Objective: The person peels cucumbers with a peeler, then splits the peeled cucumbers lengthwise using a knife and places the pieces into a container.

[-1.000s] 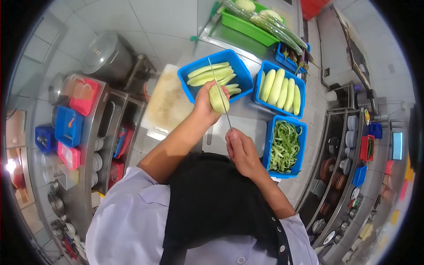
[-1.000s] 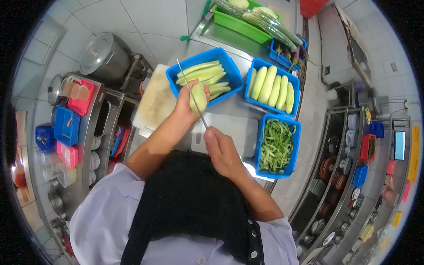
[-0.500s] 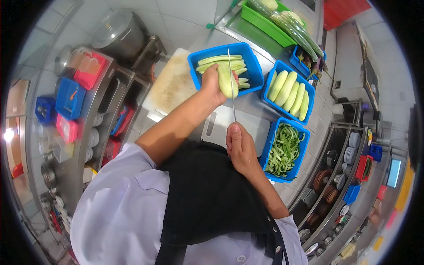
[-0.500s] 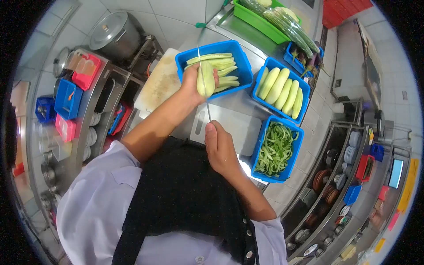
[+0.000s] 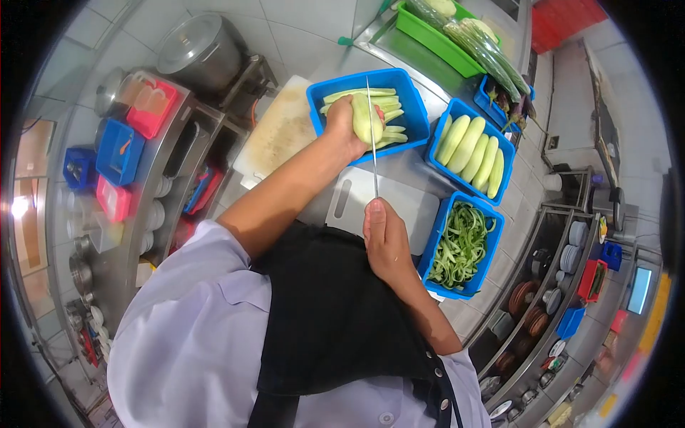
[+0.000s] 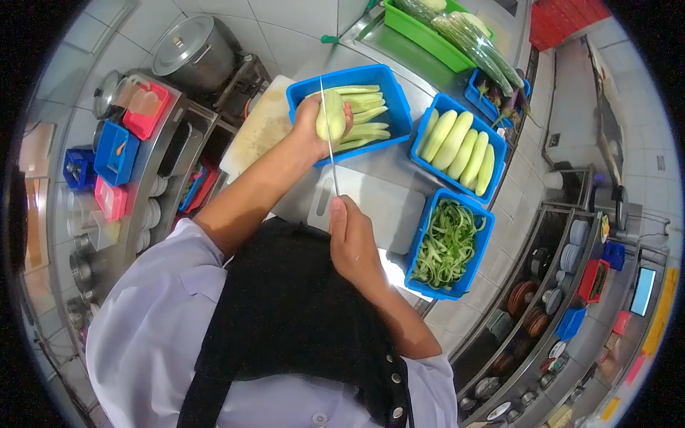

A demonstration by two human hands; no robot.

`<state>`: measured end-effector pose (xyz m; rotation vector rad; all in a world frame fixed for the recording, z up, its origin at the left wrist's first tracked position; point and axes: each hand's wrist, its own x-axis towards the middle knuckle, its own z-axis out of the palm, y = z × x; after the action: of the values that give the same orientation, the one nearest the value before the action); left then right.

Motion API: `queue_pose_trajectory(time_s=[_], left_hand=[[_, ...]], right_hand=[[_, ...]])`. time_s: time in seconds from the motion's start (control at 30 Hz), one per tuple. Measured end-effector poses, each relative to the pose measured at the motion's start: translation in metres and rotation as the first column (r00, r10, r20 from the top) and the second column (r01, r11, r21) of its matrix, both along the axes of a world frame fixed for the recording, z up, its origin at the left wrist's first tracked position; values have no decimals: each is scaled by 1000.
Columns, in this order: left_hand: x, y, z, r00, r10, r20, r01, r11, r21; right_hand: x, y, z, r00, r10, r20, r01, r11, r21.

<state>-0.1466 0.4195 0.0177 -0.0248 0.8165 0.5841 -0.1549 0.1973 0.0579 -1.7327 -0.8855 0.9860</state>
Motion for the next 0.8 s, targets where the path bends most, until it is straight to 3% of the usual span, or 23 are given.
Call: queue_pose_trajectory(time_s=[0.17, 0.23, 0.33, 0.8], left_hand=[[0, -4, 4, 999, -9, -33, 10, 999, 32], [-2, -8, 3, 993, -112, -42, 118, 978, 169], [0, -20, 6, 988, -129, -83, 144, 967, 208], [4, -18, 13, 996, -52, -72, 65, 980, 186]], right_hand=[[1, 2, 2, 996, -23, 86, 20, 999, 32], [3, 4, 0, 997, -21, 79, 20, 1000, 21], [3, 7, 1, 996, -38, 75, 38, 999, 6], [5, -1, 21, 962, -68, 264, 81, 996, -38]])
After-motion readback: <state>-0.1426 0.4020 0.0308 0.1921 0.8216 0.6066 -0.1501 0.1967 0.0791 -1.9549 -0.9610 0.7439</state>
